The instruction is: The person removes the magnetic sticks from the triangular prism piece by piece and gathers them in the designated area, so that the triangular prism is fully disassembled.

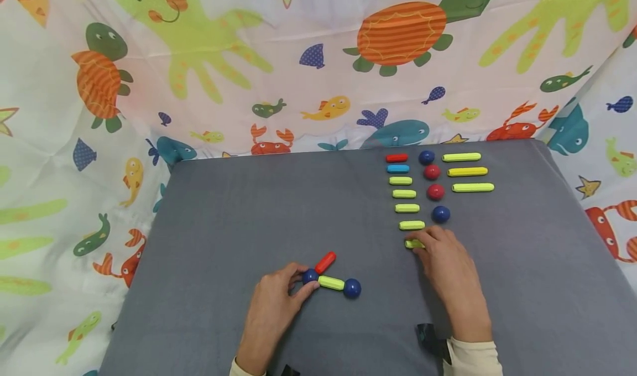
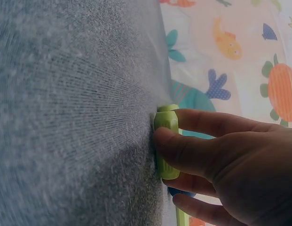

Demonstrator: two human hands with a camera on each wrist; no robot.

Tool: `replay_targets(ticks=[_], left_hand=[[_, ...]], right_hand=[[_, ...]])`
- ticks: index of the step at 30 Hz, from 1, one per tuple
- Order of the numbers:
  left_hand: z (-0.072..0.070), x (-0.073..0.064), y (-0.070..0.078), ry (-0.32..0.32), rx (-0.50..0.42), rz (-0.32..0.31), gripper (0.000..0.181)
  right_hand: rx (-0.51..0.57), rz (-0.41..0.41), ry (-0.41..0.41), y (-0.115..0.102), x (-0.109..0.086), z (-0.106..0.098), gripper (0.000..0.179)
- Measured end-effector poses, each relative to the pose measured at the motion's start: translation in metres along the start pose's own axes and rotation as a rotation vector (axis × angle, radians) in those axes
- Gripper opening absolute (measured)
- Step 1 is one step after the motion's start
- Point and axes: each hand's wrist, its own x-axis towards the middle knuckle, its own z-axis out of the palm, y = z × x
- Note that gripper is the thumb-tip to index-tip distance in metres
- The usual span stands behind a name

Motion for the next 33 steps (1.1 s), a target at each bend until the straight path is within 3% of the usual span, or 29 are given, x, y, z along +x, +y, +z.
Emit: replay_targets(ticks=[13,19,24,33], left_hand=[[0.0,0.0,0.001,-0.015,0.007,-0.015,0.034],[0.001,0.0,0.001,-0.005,0.014,-0.004,0.034],[0.002,0.0,0.001,0.003,0.017,0.007,0.034],[0.002,-0.001,0.0,0.003,0.016,0.026,0.033]], right_hand=[[0.016,-0.011,0.027,-0.006,0.001,0.001,0.035],[0.033,-0.148,0.109,-0.036,0.009,0.004,0.037],[0.083,-0.253,0.066,-0.067,0.014,0.017,0.035],[0.14,-0.345,0.007,-0.102,0.017,0.033,0.035]])
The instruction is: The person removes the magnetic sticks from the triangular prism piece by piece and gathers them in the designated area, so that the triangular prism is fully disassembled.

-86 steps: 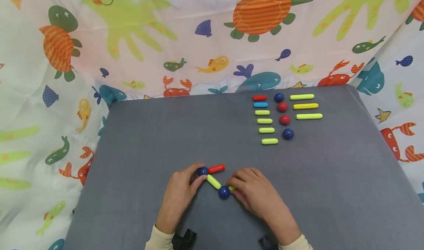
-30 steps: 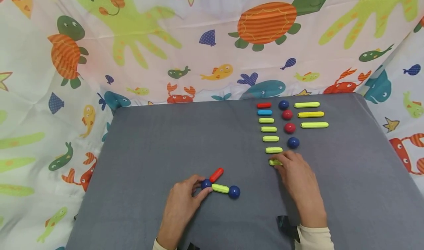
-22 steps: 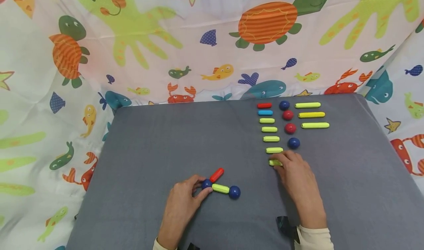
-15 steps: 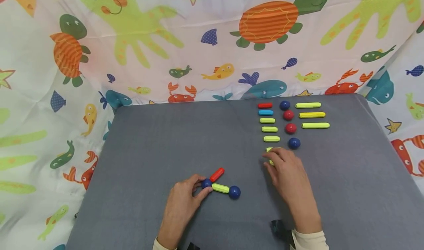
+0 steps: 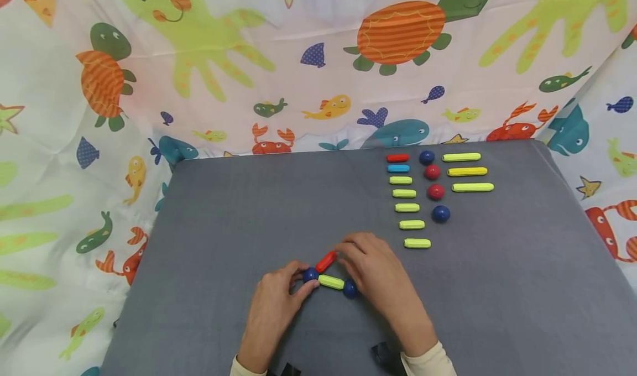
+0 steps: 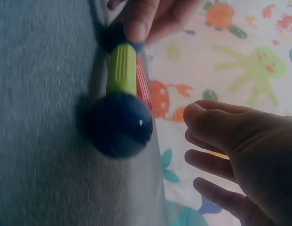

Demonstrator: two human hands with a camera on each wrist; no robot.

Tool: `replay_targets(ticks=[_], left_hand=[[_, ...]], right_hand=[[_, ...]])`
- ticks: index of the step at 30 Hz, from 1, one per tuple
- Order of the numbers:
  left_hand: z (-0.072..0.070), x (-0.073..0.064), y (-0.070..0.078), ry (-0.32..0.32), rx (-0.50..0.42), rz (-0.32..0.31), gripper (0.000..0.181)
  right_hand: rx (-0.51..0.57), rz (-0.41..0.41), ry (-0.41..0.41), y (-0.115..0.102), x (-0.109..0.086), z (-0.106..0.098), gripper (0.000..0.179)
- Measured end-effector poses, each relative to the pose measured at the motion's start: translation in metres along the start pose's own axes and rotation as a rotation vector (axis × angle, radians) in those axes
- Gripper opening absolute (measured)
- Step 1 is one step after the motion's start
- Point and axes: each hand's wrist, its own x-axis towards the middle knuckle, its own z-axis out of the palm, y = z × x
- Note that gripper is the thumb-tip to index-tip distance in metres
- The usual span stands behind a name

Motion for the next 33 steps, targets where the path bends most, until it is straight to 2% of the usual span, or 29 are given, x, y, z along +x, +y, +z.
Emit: replay_targets(ticks=[6,15,23,33], left_hand=[[0.0,0.0,-0.001,-0.003,0.01,0.009,0.038],[-0.001,0.001,-0.001,-0.015,0.011,0.016,0.037],[0.0,0.0,0.0,-0.013,0.015,0.015,0.037],[0.0,0.0,0.001,-0.015,0.004,0.021,0.035]], right_hand=[[0.011,-0.025,-0.052,-0.01,0.009,0.01,0.031],[-0.028,-0.03,-0.144,-0.019,0.015,0.029,0.024],[-0.07,0.02,-0.23,-0.024,0.016,0.029,0.019],[-0.05,0.032,-0.258,-0.023,0.015,0.027,0.019]])
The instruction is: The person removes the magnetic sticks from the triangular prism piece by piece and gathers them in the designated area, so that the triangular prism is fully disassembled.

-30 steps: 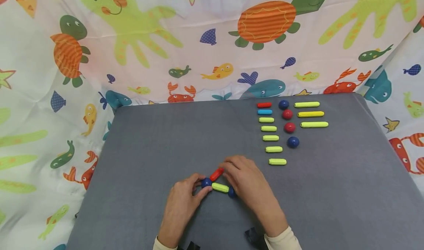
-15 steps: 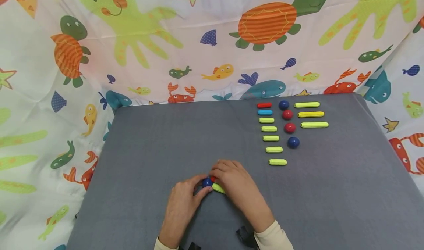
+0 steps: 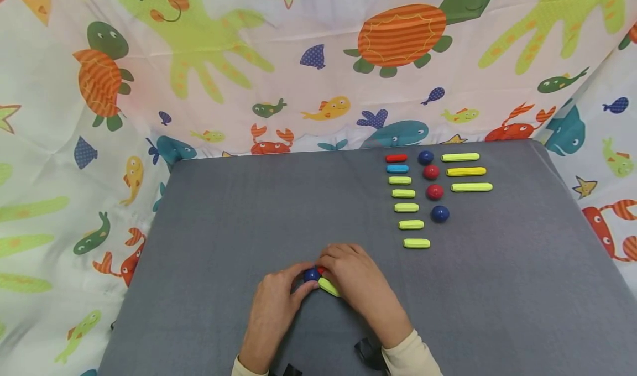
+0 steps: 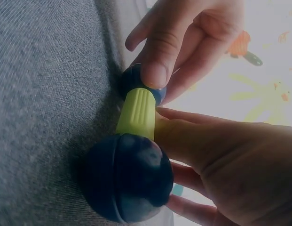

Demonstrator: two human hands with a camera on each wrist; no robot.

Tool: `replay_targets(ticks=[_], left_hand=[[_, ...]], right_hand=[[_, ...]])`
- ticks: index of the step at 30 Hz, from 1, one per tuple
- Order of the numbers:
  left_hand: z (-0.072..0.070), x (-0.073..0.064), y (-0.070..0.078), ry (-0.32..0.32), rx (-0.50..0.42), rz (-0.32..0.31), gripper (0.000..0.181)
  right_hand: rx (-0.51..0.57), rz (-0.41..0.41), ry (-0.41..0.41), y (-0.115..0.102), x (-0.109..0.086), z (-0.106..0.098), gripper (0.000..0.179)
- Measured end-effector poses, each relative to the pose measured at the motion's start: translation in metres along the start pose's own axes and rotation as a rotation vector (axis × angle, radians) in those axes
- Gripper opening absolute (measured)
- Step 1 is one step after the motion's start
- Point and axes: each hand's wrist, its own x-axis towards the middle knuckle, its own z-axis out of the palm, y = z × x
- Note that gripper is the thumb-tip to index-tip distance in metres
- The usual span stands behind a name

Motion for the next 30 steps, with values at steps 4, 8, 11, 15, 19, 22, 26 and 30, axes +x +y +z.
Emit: replay_targets(ticks=[4,8,11,15,19,22,26,30], left_hand=[[0.0002,-0.0003,-0.0006,0.001,-0.003,0.002,0.035],[0.0,-0.0006,-0.0008,0.006,-0.005,0.005,0.035],[0.0001,-0.0008,-0.0012,0.007,-0.009,0.008,0.035],[0.0007,-0.0012,-0.0015,0.012,-0.02,0.013,0.035],[0.0017,-0.0014,-0.0017,0.017,-0.029,0.016,0.034],[0.0024,-0.0015,-0.0018,0.013,-0.025,0.018,0.034],[0.003,-0.0012,-0.0013,0.002,-0.021,0.019,0.034],[0.0042,-0.0012,0.0001,-0.006,-0.026,0.022,0.034]], right_hand=[[0.017,-0.005,-0.002,0.0003,-0.0005,0.0001,0.017],[0.027,-0.014,0.0,0.0006,-0.0006,0.0005,0.015],[0.032,-0.022,-0.002,0.0014,-0.0007,0.0009,0.015],[0.035,-0.03,-0.001,0.003,-0.0011,0.0018,0.015],[0.038,-0.041,0.001,0.0042,-0.0016,0.0024,0.015],[0.042,-0.041,-0.006,0.0054,-0.0023,0.0026,0.015],[0.05,-0.035,-0.013,0.0073,-0.0029,0.0026,0.014],[0.048,-0.021,-0.026,0.0095,-0.0035,0.0004,0.012]])
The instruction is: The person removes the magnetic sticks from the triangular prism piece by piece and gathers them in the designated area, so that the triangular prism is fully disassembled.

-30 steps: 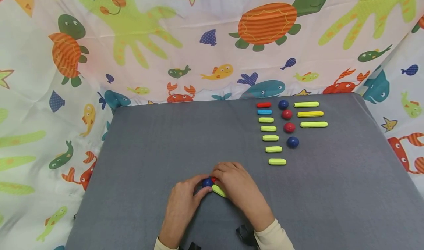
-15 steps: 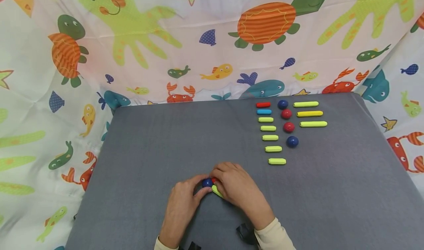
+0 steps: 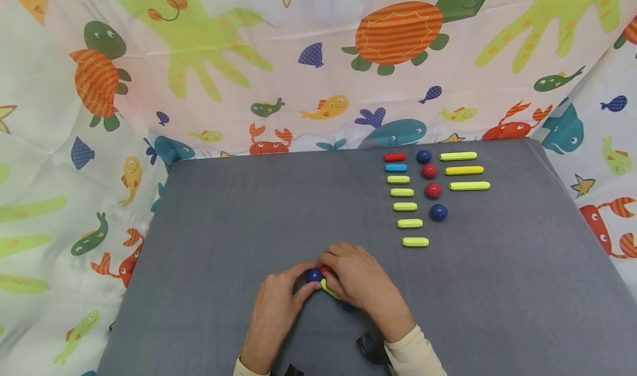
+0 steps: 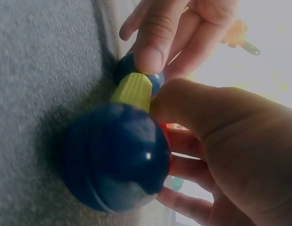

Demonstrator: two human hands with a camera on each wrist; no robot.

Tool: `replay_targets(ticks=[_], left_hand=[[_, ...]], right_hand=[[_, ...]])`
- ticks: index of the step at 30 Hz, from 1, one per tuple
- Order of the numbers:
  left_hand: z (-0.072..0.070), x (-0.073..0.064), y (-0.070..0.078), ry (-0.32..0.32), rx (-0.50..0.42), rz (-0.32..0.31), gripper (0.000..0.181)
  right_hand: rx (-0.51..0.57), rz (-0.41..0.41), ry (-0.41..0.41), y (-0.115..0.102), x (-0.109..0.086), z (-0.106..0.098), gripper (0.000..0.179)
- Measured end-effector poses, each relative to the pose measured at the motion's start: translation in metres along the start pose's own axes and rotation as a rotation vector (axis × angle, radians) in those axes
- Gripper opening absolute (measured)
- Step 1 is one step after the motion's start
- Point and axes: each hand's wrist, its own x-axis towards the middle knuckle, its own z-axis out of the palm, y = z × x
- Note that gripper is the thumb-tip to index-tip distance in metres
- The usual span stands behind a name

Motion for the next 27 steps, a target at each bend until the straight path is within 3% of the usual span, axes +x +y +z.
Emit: replay_targets(ticks=[11,19,27], left_hand=[[0.002,0.0,0.003,0.009,0.012,-0.011,0.032],[0.003,0.001,0.006,0.0,-0.018,-0.021,0.031],[0.004,0.001,0.008,0.002,-0.018,-0.03,0.033]], right_hand=[[-0.055,0.127,0.06,0.023,-0.018,-0.022,0.016],[-0.078,0.179,0.156,0.051,-0.058,-0.046,0.022],[-0.075,0.3,0.195,0.068,-0.093,-0.056,0.03]])
